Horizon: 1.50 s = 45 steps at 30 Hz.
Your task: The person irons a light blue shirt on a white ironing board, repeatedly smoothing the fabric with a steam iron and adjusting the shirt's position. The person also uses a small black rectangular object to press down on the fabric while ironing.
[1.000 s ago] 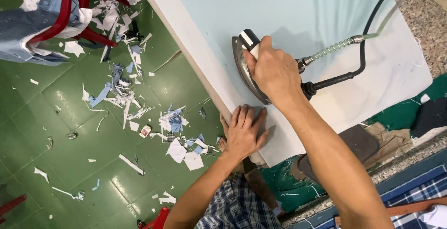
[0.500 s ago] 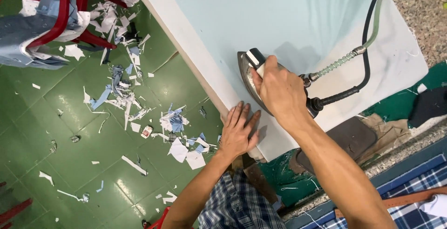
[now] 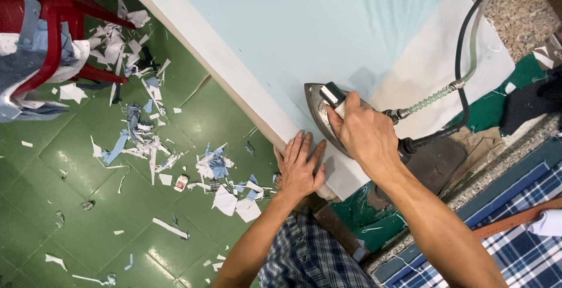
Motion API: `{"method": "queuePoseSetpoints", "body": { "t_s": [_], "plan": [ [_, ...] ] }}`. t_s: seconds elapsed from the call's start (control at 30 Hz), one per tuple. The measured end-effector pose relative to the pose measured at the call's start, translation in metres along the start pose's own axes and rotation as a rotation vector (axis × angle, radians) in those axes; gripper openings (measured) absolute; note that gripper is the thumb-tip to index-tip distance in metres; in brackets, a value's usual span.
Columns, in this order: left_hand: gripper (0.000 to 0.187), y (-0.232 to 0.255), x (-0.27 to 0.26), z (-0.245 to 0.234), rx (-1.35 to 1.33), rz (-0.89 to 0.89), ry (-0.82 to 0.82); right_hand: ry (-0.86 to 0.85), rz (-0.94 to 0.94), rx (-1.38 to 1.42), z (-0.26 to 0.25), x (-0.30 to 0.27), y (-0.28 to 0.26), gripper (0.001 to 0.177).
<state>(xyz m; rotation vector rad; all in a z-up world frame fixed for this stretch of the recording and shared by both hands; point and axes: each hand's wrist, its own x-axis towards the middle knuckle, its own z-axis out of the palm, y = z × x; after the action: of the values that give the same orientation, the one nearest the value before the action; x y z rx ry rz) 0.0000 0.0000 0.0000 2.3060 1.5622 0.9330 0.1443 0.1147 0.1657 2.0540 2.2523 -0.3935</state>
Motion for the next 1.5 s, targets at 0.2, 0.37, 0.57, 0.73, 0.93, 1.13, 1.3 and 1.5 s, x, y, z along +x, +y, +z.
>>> {"method": "queuePoseSetpoints", "body": {
  "t_s": [0.2,0.37,0.57,0.73,0.93,1.13,1.3,1.5],
  "plan": [
    [0.050,0.005,0.015,-0.023,0.034,0.033,-0.022,-0.036,0.023,-0.012,-0.011,-0.001,-0.005,0.050],
    [0.052,-0.026,0.030,-0.035,-0.069,0.105,-0.113,-0.045,0.064,0.022,-0.011,-0.001,-0.007,0.048],
    [0.061,-0.135,0.163,-0.077,0.048,0.252,-0.156,-0.020,0.069,0.055,-0.019,-0.002,-0.010,0.044],
    [0.069,-0.211,0.300,-0.105,0.230,0.361,-0.210,0.032,0.086,0.067,-0.018,0.000,-0.008,0.040],
    [0.076,-0.293,0.392,-0.103,0.237,0.438,-0.655,0.060,0.153,0.052,0.004,-0.002,-0.008,0.045],
    [0.072,-0.285,0.376,-0.087,0.010,0.811,-0.631,-0.046,0.236,-0.037,0.010,-0.007,-0.015,0.049],
    [0.068,-0.225,0.306,-0.052,-0.140,1.037,-0.764,0.042,0.580,0.039,0.017,-0.015,-0.002,0.049],
    [0.057,-0.145,0.238,-0.030,-0.335,1.113,-0.824,0.028,1.010,0.041,0.017,0.003,0.047,0.053]
  ]
}}
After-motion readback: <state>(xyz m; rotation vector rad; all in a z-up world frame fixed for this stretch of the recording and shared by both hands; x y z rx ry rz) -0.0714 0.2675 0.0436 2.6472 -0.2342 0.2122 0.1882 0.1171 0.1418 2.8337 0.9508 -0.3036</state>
